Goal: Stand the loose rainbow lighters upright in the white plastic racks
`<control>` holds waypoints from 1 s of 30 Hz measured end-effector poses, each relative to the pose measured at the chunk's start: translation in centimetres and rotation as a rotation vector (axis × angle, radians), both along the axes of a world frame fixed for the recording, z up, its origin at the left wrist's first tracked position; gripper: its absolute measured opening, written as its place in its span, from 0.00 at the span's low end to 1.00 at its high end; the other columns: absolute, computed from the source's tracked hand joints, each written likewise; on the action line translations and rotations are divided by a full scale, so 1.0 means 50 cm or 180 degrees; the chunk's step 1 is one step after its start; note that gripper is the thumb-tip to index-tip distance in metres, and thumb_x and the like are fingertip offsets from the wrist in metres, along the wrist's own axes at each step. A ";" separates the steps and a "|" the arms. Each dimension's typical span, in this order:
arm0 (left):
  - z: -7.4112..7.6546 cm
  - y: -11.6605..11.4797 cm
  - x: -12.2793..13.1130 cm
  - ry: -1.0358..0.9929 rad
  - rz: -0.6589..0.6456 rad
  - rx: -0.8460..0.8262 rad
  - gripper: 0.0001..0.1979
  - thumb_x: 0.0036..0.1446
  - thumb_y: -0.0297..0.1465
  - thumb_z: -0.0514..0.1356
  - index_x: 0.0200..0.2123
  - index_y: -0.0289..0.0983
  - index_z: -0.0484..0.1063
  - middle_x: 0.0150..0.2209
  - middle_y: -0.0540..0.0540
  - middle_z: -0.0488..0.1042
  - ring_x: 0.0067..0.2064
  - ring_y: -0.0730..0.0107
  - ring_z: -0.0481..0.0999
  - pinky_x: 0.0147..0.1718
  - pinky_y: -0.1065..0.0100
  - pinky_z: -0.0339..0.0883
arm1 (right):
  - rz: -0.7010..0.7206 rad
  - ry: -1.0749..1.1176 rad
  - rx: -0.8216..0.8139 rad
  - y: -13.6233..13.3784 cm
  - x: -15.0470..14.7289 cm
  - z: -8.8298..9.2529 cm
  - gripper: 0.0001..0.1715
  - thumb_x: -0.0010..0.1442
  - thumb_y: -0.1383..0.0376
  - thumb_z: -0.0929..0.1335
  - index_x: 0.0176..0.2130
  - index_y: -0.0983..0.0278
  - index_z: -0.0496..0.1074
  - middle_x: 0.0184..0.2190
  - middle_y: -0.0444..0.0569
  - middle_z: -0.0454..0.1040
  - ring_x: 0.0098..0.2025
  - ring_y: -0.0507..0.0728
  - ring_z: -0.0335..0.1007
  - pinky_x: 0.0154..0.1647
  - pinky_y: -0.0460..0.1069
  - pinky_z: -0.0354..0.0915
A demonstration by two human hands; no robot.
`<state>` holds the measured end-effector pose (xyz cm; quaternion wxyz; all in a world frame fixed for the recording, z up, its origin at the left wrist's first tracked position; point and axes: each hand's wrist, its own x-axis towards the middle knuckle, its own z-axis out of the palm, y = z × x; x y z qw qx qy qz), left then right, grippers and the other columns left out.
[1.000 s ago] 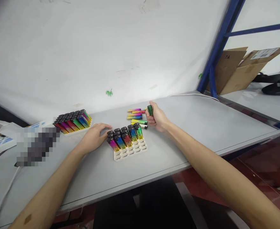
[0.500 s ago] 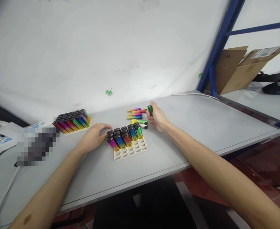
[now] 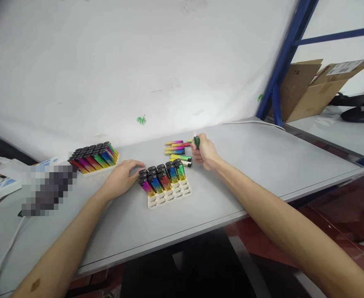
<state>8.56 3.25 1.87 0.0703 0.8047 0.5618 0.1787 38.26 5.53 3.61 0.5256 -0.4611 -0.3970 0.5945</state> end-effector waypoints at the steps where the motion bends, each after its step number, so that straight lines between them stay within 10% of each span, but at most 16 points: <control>1: 0.000 0.000 0.000 0.0000 -0.0005 -0.0002 0.17 0.64 0.39 0.52 0.47 0.39 0.76 0.50 0.41 0.79 0.55 0.53 0.73 0.56 0.55 0.66 | -0.0022 0.0026 -0.0014 0.002 0.000 -0.002 0.27 0.67 0.49 0.56 0.23 0.60 0.55 0.15 0.37 0.45 0.15 0.48 0.36 0.14 0.44 0.38; 7: 0.000 0.001 -0.002 -0.0014 -0.0016 0.0009 0.17 0.64 0.40 0.52 0.47 0.39 0.76 0.49 0.41 0.79 0.55 0.53 0.73 0.56 0.55 0.67 | 0.0078 -0.0045 0.0389 0.005 0.009 -0.006 0.17 0.68 0.55 0.63 0.32 0.63 0.71 0.28 0.46 0.70 0.30 0.52 0.67 0.33 0.48 0.68; 16: -0.001 0.001 -0.001 -0.0034 -0.0014 -0.0002 0.17 0.64 0.40 0.52 0.47 0.40 0.76 0.50 0.41 0.79 0.56 0.53 0.73 0.57 0.54 0.66 | 0.0611 -0.0869 0.1082 -0.009 0.068 0.028 0.13 0.56 0.59 0.76 0.29 0.64 0.74 0.24 0.42 0.69 0.25 0.48 0.60 0.27 0.46 0.59; 22: -0.003 0.001 -0.002 -0.0051 -0.0042 -0.0013 0.18 0.65 0.41 0.51 0.47 0.39 0.75 0.51 0.41 0.79 0.56 0.52 0.72 0.57 0.53 0.66 | 0.1486 -0.0799 0.1220 -0.044 0.090 0.062 0.17 0.52 0.56 0.78 0.36 0.64 0.75 0.26 0.45 0.76 0.27 0.52 0.72 0.28 0.49 0.69; 30: -0.001 0.001 -0.001 -0.0010 0.0004 -0.0012 0.17 0.64 0.39 0.52 0.47 0.39 0.76 0.50 0.41 0.79 0.55 0.53 0.73 0.57 0.54 0.66 | 0.1161 -0.1877 0.2128 -0.128 0.019 0.036 0.15 0.52 0.57 0.78 0.36 0.60 0.76 0.30 0.47 0.77 0.31 0.56 0.74 0.33 0.52 0.71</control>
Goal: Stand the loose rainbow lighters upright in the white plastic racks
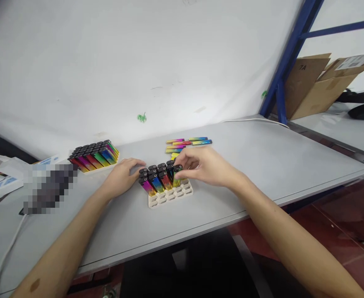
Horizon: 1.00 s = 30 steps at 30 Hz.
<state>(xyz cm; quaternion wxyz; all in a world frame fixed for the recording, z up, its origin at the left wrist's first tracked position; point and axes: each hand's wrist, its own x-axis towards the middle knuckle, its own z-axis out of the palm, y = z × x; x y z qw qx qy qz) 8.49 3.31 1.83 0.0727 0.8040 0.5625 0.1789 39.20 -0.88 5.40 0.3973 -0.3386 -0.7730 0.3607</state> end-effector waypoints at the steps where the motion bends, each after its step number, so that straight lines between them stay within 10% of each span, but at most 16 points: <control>1: -0.001 0.001 0.000 0.0007 -0.0007 0.0007 0.17 0.64 0.39 0.52 0.47 0.39 0.76 0.50 0.41 0.79 0.55 0.53 0.73 0.57 0.54 0.66 | -0.0049 -0.0166 0.0291 -0.005 -0.004 -0.006 0.13 0.54 0.56 0.78 0.36 0.59 0.77 0.30 0.47 0.76 0.31 0.56 0.73 0.33 0.52 0.71; 15: -0.005 0.002 -0.002 -0.0026 -0.0050 0.0002 0.18 0.65 0.41 0.51 0.48 0.39 0.75 0.50 0.41 0.78 0.56 0.53 0.72 0.57 0.53 0.65 | -0.0583 -0.0650 0.1532 -0.014 -0.019 -0.033 0.10 0.68 0.57 0.67 0.37 0.58 0.74 0.28 0.46 0.73 0.26 0.54 0.64 0.29 0.50 0.61; 20: -0.005 0.001 -0.003 -0.0046 -0.0067 0.0006 0.18 0.65 0.40 0.51 0.48 0.38 0.75 0.50 0.41 0.78 0.55 0.53 0.72 0.56 0.54 0.65 | -0.1478 -0.0811 0.1079 0.072 0.004 -0.020 0.14 0.69 0.57 0.64 0.35 0.60 0.73 0.27 0.46 0.75 0.26 0.54 0.65 0.31 0.50 0.58; 30: -0.008 0.005 -0.005 -0.0018 -0.0079 0.0022 0.18 0.65 0.40 0.51 0.48 0.38 0.75 0.51 0.41 0.78 0.56 0.53 0.72 0.56 0.53 0.65 | -0.0976 -0.2444 0.0170 0.149 0.037 -0.058 0.16 0.61 0.51 0.69 0.36 0.61 0.75 0.36 0.49 0.80 0.37 0.58 0.73 0.35 0.51 0.61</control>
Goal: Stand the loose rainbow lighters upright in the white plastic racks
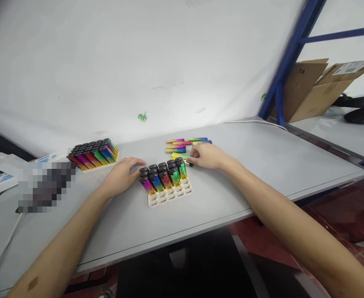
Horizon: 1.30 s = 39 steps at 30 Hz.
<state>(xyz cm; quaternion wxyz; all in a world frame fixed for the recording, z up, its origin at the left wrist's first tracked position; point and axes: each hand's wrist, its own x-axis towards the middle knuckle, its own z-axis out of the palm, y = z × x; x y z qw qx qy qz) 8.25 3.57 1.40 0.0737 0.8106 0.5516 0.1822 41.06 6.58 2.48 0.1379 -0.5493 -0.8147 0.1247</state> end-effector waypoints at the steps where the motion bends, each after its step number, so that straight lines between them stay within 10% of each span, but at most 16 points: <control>1: 0.000 0.000 0.000 0.0001 -0.0002 0.0003 0.18 0.65 0.40 0.51 0.48 0.38 0.75 0.51 0.41 0.78 0.56 0.53 0.72 0.56 0.53 0.65 | 0.0023 0.0053 -0.0026 -0.003 0.000 -0.002 0.15 0.61 0.52 0.69 0.36 0.61 0.74 0.36 0.49 0.80 0.36 0.58 0.73 0.35 0.51 0.62; 11: 0.006 -0.004 0.002 0.0009 0.0055 -0.0025 0.19 0.64 0.40 0.51 0.48 0.37 0.75 0.50 0.41 0.78 0.55 0.53 0.72 0.56 0.55 0.65 | -0.0153 0.0800 0.0066 -0.006 0.002 -0.009 0.07 0.57 0.64 0.71 0.37 0.63 0.72 0.33 0.48 0.76 0.35 0.57 0.71 0.37 0.52 0.64; 17: 0.003 -0.001 0.001 -0.0007 0.0036 -0.0010 0.18 0.64 0.40 0.52 0.48 0.38 0.75 0.50 0.42 0.78 0.56 0.54 0.72 0.57 0.55 0.65 | -0.0207 0.3415 -0.0394 -0.013 -0.005 0.017 0.15 0.59 0.55 0.71 0.37 0.60 0.65 0.35 0.46 0.77 0.37 0.55 0.73 0.44 0.53 0.69; 21: 0.000 0.000 -0.002 0.0006 0.0017 0.0046 0.18 0.64 0.40 0.52 0.48 0.39 0.75 0.50 0.42 0.78 0.55 0.54 0.72 0.56 0.55 0.66 | -0.0245 0.4495 -0.0743 -0.024 -0.011 0.034 0.24 0.56 0.50 0.74 0.40 0.55 0.59 0.28 0.37 0.71 0.27 0.51 0.68 0.29 0.47 0.66; 28: 0.004 -0.002 0.000 -0.0020 0.0036 -0.0017 0.18 0.64 0.41 0.52 0.48 0.38 0.75 0.51 0.42 0.78 0.56 0.54 0.72 0.57 0.54 0.66 | -0.0536 0.4616 -0.1387 -0.021 -0.011 0.033 0.30 0.62 0.38 0.63 0.30 0.61 0.63 0.18 0.38 0.54 0.17 0.48 0.44 0.16 0.44 0.40; 39: 0.004 -0.002 0.002 0.0018 0.0045 0.0032 0.18 0.63 0.40 0.52 0.47 0.39 0.76 0.50 0.41 0.79 0.55 0.53 0.73 0.56 0.55 0.67 | -0.0822 0.4344 -0.1405 -0.024 -0.024 0.024 0.22 0.65 0.54 0.58 0.22 0.60 0.53 0.15 0.37 0.46 0.16 0.48 0.36 0.15 0.44 0.37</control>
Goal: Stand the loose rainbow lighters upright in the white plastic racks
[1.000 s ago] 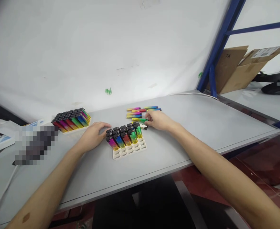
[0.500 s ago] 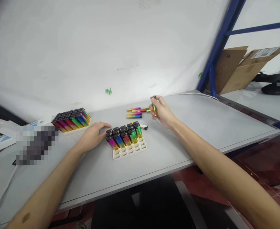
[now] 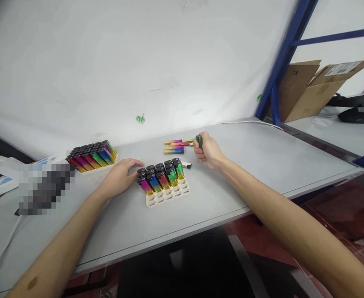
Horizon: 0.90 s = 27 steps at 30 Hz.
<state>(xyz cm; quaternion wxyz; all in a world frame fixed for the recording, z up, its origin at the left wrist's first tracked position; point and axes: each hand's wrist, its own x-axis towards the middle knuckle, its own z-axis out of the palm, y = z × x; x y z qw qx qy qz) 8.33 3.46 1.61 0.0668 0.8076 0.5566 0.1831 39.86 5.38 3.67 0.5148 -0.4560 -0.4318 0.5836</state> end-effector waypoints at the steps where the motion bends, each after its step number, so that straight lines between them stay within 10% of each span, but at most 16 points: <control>1: 0.000 0.000 0.000 0.0002 -0.0002 0.0002 0.18 0.64 0.40 0.52 0.47 0.39 0.76 0.50 0.41 0.79 0.55 0.53 0.73 0.56 0.55 0.67 | 0.0011 0.0006 0.0017 -0.001 -0.001 0.001 0.22 0.64 0.54 0.58 0.22 0.60 0.53 0.15 0.37 0.46 0.16 0.48 0.36 0.16 0.44 0.37; 27: 0.004 -0.002 0.002 0.0000 0.0015 -0.0034 0.18 0.64 0.41 0.52 0.47 0.39 0.76 0.50 0.41 0.79 0.55 0.53 0.73 0.56 0.54 0.67 | -0.0153 0.0136 0.0012 -0.004 -0.005 -0.005 0.23 0.66 0.50 0.57 0.27 0.61 0.63 0.19 0.40 0.55 0.17 0.50 0.48 0.17 0.45 0.48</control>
